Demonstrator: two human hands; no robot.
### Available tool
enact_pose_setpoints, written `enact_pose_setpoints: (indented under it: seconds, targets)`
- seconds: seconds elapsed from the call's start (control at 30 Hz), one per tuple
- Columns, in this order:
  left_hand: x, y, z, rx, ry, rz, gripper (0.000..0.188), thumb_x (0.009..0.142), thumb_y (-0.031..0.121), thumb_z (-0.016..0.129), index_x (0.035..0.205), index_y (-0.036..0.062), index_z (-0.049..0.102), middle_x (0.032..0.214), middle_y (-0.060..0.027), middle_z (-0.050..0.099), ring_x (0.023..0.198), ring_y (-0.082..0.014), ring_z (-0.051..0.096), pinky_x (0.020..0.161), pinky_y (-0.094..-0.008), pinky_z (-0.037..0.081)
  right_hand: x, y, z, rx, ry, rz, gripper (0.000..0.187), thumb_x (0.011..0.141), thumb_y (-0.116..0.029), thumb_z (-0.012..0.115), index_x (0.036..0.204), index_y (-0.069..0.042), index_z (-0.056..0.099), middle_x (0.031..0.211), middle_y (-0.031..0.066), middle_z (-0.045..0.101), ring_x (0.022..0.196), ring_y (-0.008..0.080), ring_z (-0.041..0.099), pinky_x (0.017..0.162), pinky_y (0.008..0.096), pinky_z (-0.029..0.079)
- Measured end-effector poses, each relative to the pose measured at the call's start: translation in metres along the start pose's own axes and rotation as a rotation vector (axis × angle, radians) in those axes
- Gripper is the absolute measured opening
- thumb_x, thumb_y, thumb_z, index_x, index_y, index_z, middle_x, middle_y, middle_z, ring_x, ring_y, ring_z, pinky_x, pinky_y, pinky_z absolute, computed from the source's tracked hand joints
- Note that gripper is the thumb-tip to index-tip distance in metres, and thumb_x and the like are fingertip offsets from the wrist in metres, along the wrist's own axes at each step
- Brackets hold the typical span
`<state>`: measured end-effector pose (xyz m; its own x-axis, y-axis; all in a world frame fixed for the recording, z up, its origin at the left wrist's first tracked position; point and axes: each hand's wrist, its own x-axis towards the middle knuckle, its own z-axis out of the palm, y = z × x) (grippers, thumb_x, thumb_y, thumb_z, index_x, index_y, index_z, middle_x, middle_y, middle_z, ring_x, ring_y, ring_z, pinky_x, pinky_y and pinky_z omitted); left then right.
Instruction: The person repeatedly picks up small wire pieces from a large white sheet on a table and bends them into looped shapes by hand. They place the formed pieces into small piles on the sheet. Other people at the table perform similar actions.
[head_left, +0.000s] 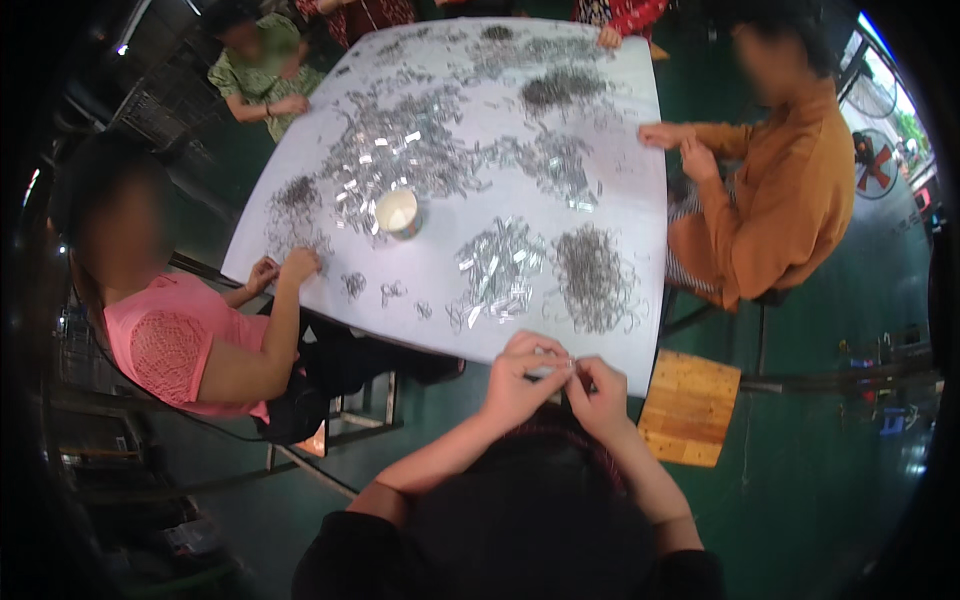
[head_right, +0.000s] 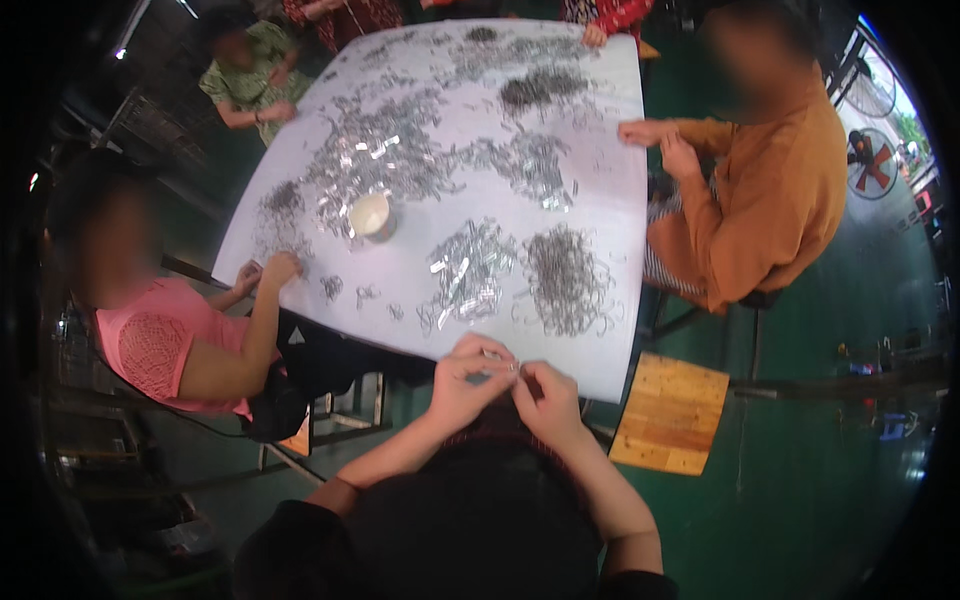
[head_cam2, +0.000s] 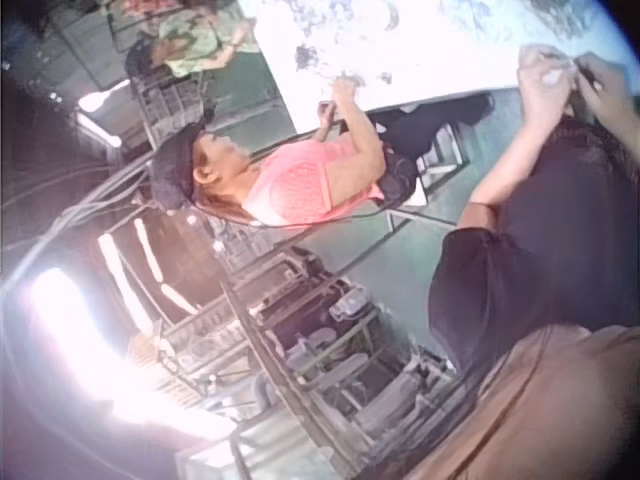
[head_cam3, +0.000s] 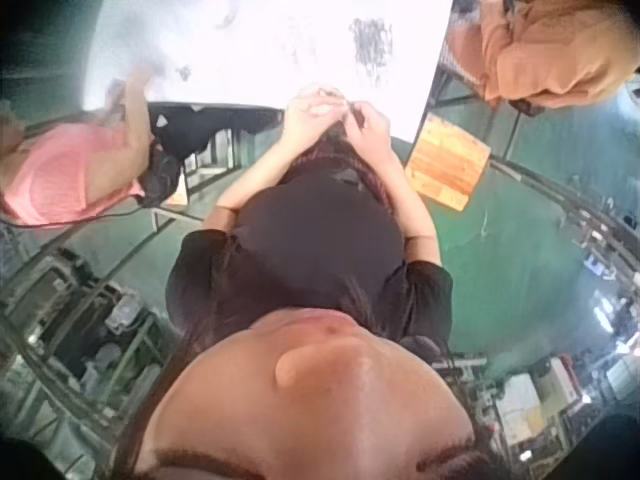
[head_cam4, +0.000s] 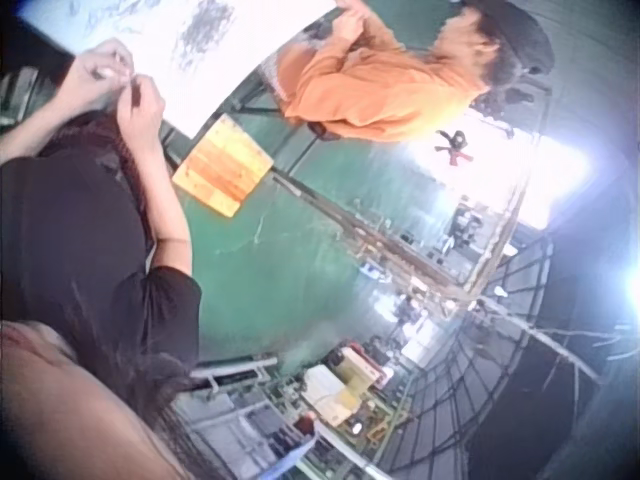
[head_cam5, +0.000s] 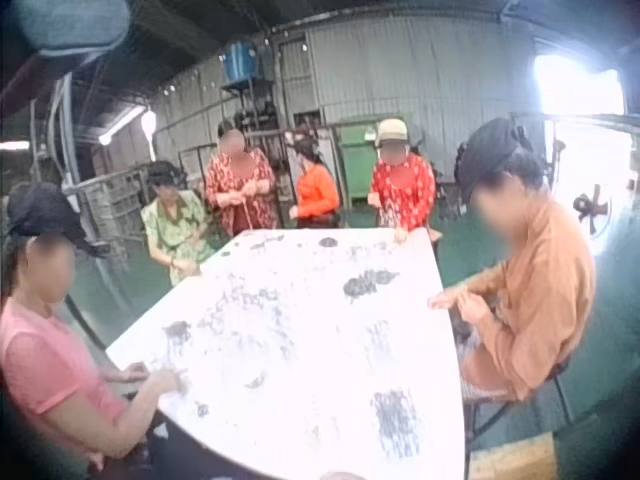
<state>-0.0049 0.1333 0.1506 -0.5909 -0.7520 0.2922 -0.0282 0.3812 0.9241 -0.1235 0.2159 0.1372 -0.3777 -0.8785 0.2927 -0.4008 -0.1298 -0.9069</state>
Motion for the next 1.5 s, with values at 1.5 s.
enact_pose_setpoints:
  seconds: [1.5]
  targets:
    - [-0.019,-0.007,-0.029,-0.398,0.137,0.106,0.016,0.074,0.017,0.067,0.071,0.0031,0.060,0.069,-0.0073,0.060,0.077,-0.0212,0.047,0.068,-0.0309,0.039,0.067,0.078,-0.033,0.948,-0.221,0.779,0.013,0.079,-0.006,0.044,0.066,-0.007,0.040,0.049,-0.0040,0.030,0.037,0.0045,0.023,0.035,0.0217,0.017]
